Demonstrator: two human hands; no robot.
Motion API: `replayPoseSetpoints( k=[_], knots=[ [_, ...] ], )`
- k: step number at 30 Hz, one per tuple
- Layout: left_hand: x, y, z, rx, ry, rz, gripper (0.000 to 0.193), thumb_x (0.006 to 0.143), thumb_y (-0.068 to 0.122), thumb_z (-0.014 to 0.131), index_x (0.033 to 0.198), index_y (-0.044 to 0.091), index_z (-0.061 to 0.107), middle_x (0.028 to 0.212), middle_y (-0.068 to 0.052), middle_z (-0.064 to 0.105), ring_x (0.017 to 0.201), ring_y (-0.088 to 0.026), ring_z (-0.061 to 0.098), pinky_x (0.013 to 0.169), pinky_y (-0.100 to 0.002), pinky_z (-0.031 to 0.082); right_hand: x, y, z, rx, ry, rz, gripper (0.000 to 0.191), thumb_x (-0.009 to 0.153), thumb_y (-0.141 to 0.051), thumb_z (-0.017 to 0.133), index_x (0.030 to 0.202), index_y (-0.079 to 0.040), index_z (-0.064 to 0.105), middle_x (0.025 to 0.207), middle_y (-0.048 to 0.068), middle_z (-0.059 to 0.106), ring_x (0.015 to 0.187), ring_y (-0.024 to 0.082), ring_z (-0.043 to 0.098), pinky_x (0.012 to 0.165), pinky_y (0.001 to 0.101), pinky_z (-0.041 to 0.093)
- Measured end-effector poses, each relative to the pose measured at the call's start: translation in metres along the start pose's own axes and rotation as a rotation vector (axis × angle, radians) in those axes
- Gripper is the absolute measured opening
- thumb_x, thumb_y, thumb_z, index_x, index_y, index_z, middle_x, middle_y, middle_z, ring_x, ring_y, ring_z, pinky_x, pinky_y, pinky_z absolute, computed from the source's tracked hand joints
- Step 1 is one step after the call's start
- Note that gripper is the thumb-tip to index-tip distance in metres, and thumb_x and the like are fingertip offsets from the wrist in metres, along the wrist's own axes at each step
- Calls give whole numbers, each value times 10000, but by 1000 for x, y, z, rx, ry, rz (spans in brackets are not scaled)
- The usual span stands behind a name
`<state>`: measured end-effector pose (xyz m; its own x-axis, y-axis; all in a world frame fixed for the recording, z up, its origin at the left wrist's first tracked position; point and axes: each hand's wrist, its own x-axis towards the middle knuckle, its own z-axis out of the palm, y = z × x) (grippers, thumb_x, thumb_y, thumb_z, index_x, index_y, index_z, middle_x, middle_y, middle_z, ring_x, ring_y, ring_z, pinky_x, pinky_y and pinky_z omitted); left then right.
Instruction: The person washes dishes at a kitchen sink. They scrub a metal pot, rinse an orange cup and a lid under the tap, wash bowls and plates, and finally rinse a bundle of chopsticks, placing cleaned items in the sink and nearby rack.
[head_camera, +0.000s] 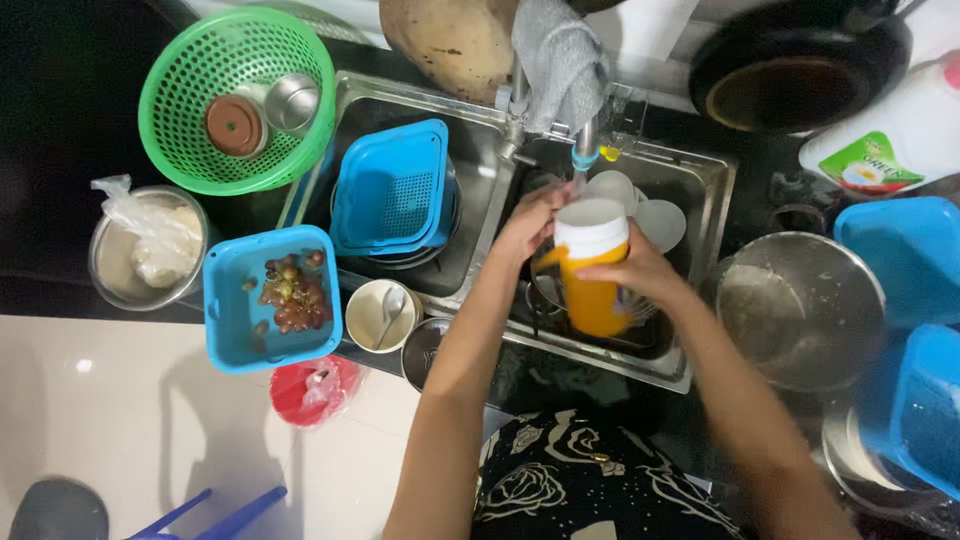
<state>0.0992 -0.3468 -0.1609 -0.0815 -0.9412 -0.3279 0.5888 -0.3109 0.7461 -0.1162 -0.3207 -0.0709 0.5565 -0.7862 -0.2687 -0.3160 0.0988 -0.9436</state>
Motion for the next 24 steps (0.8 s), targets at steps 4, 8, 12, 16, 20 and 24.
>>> replayPoseSetpoints(
  k=[4, 8, 12, 16, 20, 24],
  knots=[
    [13, -38, 10, -166, -38, -110, 327, 1002, 104, 607, 1296, -36, 636, 1240, -175, 700, 1112, -260, 707, 986, -383, 586, -11, -39, -21, -738, -147, 331, 1188, 475, -623, 849, 1444, -66, 450, 1254, 173, 663, 1132, 326, 680, 948, 442, 536],
    [16, -78, 33, -229, -147, -296, 349, 967, 128, 576, 1271, -26, 653, 1208, -167, 717, 1057, -258, 728, 951, -408, 595, -24, -72, -23, -1178, -366, 430, 1168, 478, -784, 785, 1306, 6, 554, 1125, 180, 738, 1027, 310, 748, 885, 399, 583],
    [10, -91, 50, -107, -167, -658, 392, 967, 312, 559, 1198, 8, 651, 1109, -169, 719, 925, -306, 712, 785, -465, 604, -25, -88, -18, -1276, -471, 492, 1147, 490, -819, 734, 1275, 5, 588, 1053, 144, 775, 932, 283, 788, 820, 374, 616],
    [-1, -98, 44, 189, 17, -439, 306, 954, 229, 676, 1172, 14, 668, 1067, -102, 738, 903, -210, 719, 725, -404, 597, -10, -89, -27, -1281, -522, 539, 1153, 453, -877, 686, 1222, -18, 678, 1058, 142, 780, 935, 278, 788, 817, 383, 624],
    [0, -97, 18, 373, 73, -298, 279, 883, 196, 758, 1067, -12, 733, 906, -109, 741, 738, -203, 677, 608, -374, 532, 8, -76, -44, -1097, -462, 472, 1227, 435, -927, 611, 1225, 8, 702, 1089, 176, 787, 991, 289, 788, 844, 393, 599],
    [10, -67, -6, 373, 240, -78, 245, 861, 181, 690, 1044, 32, 754, 858, -70, 749, 670, -171, 659, 554, -347, 501, 27, -48, -38, -840, -163, 347, 1306, 486, -851, 728, 1399, 42, 456, 1235, 246, 672, 1108, 349, 695, 922, 418, 556]
  ],
)
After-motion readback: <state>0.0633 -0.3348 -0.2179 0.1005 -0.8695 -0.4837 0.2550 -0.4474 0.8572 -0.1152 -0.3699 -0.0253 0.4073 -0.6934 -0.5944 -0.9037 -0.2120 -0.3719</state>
